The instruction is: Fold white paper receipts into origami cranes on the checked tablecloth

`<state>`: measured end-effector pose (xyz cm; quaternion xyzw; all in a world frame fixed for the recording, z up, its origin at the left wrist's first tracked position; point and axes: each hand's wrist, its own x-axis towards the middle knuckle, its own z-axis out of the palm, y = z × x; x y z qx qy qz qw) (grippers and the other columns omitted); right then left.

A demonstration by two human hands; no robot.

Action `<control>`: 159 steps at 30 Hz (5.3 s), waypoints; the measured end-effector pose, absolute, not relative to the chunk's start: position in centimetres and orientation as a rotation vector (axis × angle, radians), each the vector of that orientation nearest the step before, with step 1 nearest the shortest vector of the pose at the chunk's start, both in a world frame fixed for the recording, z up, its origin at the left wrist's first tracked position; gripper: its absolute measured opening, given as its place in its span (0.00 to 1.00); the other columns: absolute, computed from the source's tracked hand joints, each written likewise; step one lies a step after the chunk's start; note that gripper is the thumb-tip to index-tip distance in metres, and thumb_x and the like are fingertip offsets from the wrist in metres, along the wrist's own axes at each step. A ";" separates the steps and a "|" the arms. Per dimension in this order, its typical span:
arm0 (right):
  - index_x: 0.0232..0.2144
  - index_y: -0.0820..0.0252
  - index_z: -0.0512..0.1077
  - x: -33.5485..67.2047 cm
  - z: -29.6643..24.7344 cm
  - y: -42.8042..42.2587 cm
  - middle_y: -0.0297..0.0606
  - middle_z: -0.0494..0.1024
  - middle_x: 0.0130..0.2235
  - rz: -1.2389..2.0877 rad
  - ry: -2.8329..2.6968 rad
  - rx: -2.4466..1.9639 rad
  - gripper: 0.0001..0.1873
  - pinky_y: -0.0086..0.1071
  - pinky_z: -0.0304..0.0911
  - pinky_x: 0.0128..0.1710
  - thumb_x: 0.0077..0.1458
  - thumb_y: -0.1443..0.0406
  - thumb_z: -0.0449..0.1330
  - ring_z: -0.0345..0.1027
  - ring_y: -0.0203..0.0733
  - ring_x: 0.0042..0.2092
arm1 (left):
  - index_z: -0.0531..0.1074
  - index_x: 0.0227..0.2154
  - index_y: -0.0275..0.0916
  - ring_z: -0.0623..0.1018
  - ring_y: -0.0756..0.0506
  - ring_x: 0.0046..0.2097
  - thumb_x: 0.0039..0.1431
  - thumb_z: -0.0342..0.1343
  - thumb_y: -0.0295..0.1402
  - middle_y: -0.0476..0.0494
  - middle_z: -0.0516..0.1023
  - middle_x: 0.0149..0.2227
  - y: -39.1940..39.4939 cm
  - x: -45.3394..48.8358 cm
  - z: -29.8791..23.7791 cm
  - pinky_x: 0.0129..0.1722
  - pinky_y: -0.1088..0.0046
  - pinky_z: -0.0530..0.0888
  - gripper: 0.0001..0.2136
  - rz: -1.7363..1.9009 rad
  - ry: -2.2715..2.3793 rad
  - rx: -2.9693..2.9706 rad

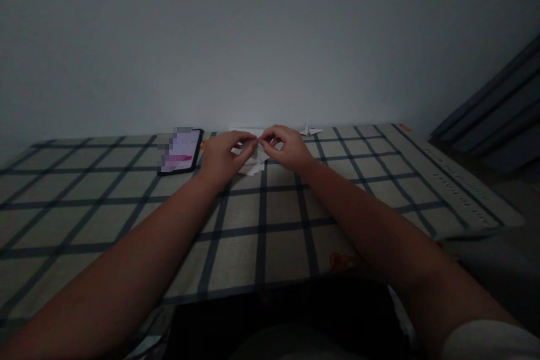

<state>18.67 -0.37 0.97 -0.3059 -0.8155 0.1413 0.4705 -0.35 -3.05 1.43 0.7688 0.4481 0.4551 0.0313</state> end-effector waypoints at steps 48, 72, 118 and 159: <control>0.34 0.61 0.75 18.2 0.7 -0.1 0.37 0.79 0.35 0.383 -1.843 -0.683 0.06 0.31 0.68 0.37 0.55 0.63 0.61 0.72 0.36 0.37 | 0.81 0.39 0.40 0.80 0.48 0.36 0.59 0.60 0.37 0.45 0.83 0.37 -2.1 -0.3 0.8 0.34 0.75 0.78 0.09 1.677 1.165 2.377; 0.33 0.61 0.74 18.2 0.6 0.0 0.36 0.77 0.34 0.277 -1.896 -0.577 0.05 0.30 0.68 0.35 0.56 0.65 0.60 0.71 0.35 0.35 | 0.78 0.33 0.40 0.78 0.47 0.37 0.57 0.60 0.35 0.47 0.80 0.34 -2.2 -0.4 0.9 0.33 0.73 0.76 0.05 1.659 1.200 2.400; 0.34 0.60 0.72 18.4 0.7 -0.4 0.36 0.76 0.33 0.252 -1.983 -0.674 0.05 0.32 0.64 0.37 0.57 0.65 0.58 0.67 0.35 0.33 | 0.77 0.33 0.42 0.77 0.45 0.35 0.58 0.58 0.37 0.46 0.80 0.32 -1.8 -0.9 1.0 0.39 0.67 0.72 0.06 1.528 1.338 2.683; 0.38 0.60 0.70 18.4 0.8 -0.3 0.38 0.74 0.38 0.313 -1.934 -0.609 0.06 0.31 0.65 0.37 0.57 0.64 0.59 0.68 0.37 0.40 | 0.76 0.32 0.39 0.75 0.47 0.35 0.57 0.58 0.34 0.46 0.77 0.32 -2.3 -0.5 1.3 0.36 0.71 0.73 0.05 1.561 1.180 2.419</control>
